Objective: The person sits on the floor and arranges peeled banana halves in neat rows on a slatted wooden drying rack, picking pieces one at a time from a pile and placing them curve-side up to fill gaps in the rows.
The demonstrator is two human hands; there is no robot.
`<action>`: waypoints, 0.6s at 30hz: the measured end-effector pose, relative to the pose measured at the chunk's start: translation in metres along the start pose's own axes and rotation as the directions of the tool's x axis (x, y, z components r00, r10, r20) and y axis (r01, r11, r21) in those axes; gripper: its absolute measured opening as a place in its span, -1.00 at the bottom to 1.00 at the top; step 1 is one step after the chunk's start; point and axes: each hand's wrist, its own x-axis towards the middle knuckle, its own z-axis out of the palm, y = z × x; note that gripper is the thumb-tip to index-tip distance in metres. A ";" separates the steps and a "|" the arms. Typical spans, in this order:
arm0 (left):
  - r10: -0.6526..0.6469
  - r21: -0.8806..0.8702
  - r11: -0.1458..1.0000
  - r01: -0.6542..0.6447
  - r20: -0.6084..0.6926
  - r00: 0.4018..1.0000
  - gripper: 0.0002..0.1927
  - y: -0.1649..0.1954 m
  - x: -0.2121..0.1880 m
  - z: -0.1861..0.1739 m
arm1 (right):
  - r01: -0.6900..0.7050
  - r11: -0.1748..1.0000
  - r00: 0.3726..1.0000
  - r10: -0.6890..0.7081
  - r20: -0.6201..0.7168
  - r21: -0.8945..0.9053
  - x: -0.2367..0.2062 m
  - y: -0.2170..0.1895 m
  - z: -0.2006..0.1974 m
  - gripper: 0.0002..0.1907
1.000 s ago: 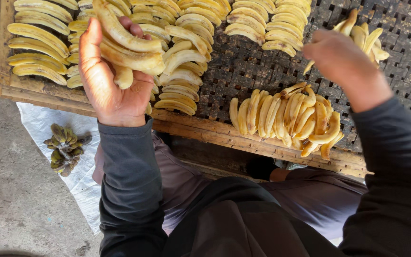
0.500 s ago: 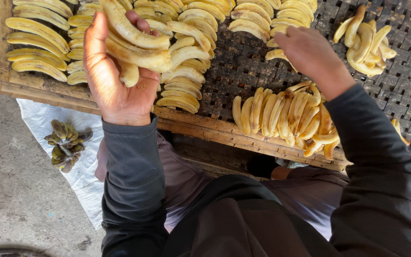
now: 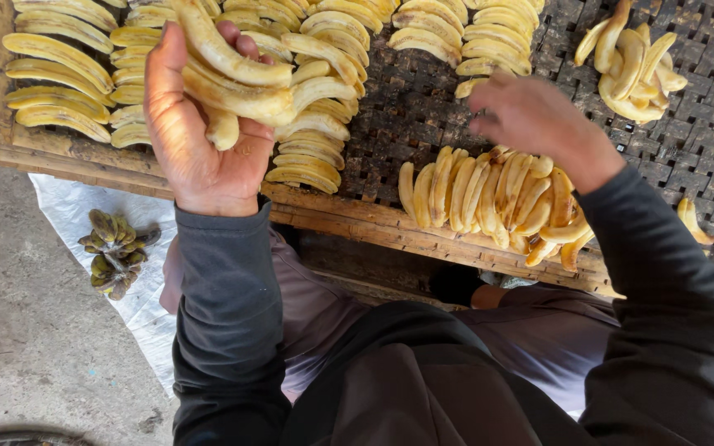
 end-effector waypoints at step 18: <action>0.048 -0.014 0.999 -0.047 0.121 0.991 -0.74 0.000 -0.004 0.002 | 0.296 0.942 0.877 -0.333 0.346 0.157 -0.015 -0.081 -0.005 -0.79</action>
